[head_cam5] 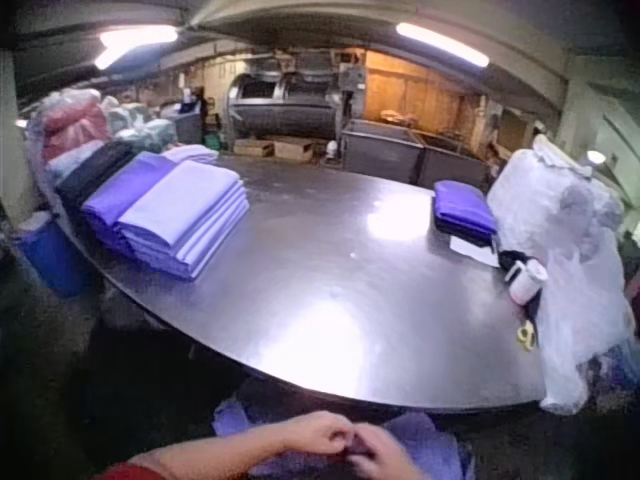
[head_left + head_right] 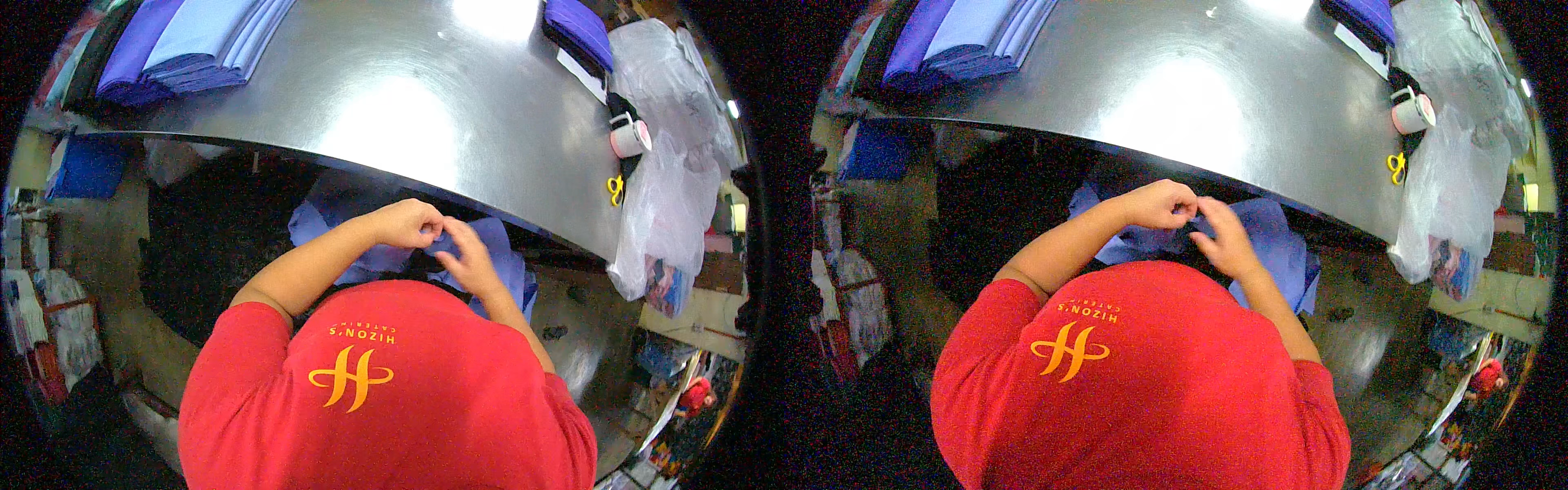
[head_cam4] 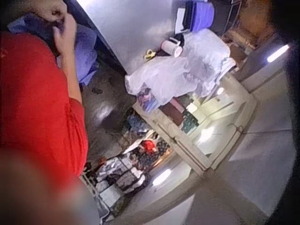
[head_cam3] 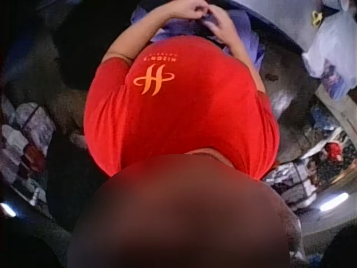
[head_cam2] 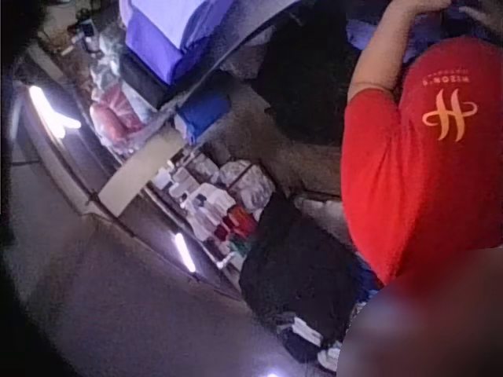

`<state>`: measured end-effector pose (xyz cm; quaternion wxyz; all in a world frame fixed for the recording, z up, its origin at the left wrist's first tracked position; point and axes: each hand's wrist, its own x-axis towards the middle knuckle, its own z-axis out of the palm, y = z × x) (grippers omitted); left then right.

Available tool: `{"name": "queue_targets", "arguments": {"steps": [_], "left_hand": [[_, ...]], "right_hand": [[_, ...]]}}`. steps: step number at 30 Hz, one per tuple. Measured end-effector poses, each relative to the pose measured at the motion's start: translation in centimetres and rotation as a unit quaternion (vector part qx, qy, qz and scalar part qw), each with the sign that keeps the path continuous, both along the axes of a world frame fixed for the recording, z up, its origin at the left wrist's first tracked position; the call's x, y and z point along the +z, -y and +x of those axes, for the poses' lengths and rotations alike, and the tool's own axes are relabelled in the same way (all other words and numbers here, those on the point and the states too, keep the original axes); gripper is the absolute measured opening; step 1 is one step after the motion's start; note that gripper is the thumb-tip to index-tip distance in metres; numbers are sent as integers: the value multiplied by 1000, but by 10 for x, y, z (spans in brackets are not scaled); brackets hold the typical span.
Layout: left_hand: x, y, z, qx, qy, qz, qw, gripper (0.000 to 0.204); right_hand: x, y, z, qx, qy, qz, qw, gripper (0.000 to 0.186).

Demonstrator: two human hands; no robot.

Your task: The person unfolds and smooths a large piece of light purple fabric on a metal table, then uses yellow-handled scissors to trim the edges. The person repeats the unfolding and smoothing steps on additional fabric pieces.

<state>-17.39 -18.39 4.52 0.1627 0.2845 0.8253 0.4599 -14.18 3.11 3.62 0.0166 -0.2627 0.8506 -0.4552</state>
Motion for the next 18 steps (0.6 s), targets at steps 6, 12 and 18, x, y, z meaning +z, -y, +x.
{"name": "queue_targets", "arguments": {"steps": [6,12,18], "left_hand": [[13,1,29,6,-69,-59,996,14],[-22,-12,57,-13,-73,-18,997,14],[-77,-11,73,-219,102,132,961,22]], "right_hand": [[23,29,25,-24,101,30,994,24],[4,30,71,-182,128,76,972,10],[28,18,122,-259,212,30,942,7]]}}
